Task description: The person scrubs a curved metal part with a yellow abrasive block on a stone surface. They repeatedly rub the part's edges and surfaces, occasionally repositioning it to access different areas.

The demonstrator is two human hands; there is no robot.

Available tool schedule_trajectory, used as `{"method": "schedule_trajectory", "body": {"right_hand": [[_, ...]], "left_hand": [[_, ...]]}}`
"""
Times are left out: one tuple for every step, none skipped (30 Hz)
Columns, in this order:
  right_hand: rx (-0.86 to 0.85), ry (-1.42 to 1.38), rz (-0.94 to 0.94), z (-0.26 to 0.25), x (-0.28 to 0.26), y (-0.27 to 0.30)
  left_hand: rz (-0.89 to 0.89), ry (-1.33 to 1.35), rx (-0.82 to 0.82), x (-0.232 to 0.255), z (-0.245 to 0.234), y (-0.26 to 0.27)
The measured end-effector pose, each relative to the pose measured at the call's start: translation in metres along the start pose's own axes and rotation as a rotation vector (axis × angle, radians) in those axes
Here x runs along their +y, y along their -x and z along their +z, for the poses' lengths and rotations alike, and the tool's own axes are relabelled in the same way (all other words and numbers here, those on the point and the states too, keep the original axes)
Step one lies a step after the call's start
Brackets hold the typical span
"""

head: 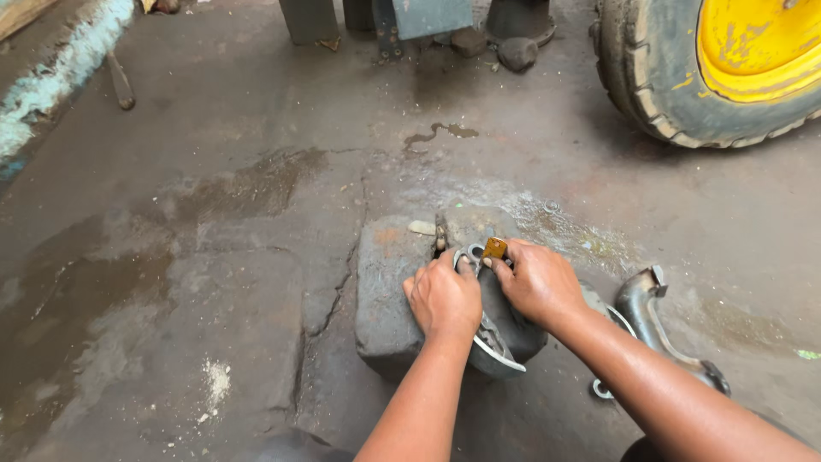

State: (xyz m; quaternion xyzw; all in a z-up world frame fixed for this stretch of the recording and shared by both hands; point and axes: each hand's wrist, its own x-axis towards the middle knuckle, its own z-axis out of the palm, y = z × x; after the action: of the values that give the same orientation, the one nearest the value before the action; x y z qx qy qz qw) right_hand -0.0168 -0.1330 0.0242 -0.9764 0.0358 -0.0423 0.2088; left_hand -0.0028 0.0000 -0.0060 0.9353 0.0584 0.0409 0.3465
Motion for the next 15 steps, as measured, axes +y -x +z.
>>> {"method": "schedule_trajectory", "body": {"right_hand": [[0.035,-0.022,-0.037,0.0011,-0.0016,0.0007],[0.069,-0.044,-0.073,0.0025,-0.0032,0.0007],[0.102,-0.062,-0.105,0.0028,-0.0027,0.0021],[0.064,-0.037,-0.065,0.0028,-0.0016,0.0047],[0.041,-0.013,-0.032,0.0018,-0.0015,0.0021],[0.017,0.01,0.002,0.0008,-0.0016,-0.0009],[0.042,-0.006,-0.03,0.0023,-0.0023,0.0001],[0.066,-0.021,-0.062,0.0039,-0.003,-0.0002],[0.091,-0.034,-0.088,0.0045,-0.0015,0.0014],[0.059,-0.012,-0.065,0.0048,0.0005,0.0053],[0.045,0.008,-0.05,0.0034,0.0004,0.0021],[0.032,0.028,-0.035,0.0019,-0.0003,-0.0017],[0.053,0.017,-0.059,0.0033,-0.0011,-0.0003],[0.073,0.005,-0.082,0.0043,-0.0016,-0.0001],[0.098,-0.002,-0.1,0.0039,-0.0006,0.0006]], "left_hand": [[0.02,-0.016,0.027,-0.0006,-0.0003,-0.0008],[0.041,-0.032,0.055,-0.0009,0.0001,-0.0033],[0.061,-0.045,0.077,-0.0008,0.0019,-0.0031],[0.043,-0.034,0.055,-0.0021,0.0034,0.001],[0.036,-0.022,0.046,-0.0021,0.0036,0.0007],[0.028,-0.009,0.036,-0.0016,0.0037,-0.0012],[0.038,-0.023,0.051,-0.0027,0.0039,-0.0018],[0.047,-0.037,0.066,-0.003,0.0043,-0.0049],[0.058,-0.047,0.075,-0.0024,0.0063,-0.0047],[0.046,-0.039,0.061,-0.0036,0.0079,0.0012],[0.046,-0.028,0.063,-0.0032,0.0068,0.0011],[0.046,-0.017,0.065,-0.002,0.0055,-0.0012],[0.046,-0.028,0.062,-0.0031,0.0047,-0.0006],[0.046,-0.039,0.058,-0.003,0.0044,-0.0029],[0.051,-0.047,0.051,-0.0017,0.0055,-0.0036]]}}
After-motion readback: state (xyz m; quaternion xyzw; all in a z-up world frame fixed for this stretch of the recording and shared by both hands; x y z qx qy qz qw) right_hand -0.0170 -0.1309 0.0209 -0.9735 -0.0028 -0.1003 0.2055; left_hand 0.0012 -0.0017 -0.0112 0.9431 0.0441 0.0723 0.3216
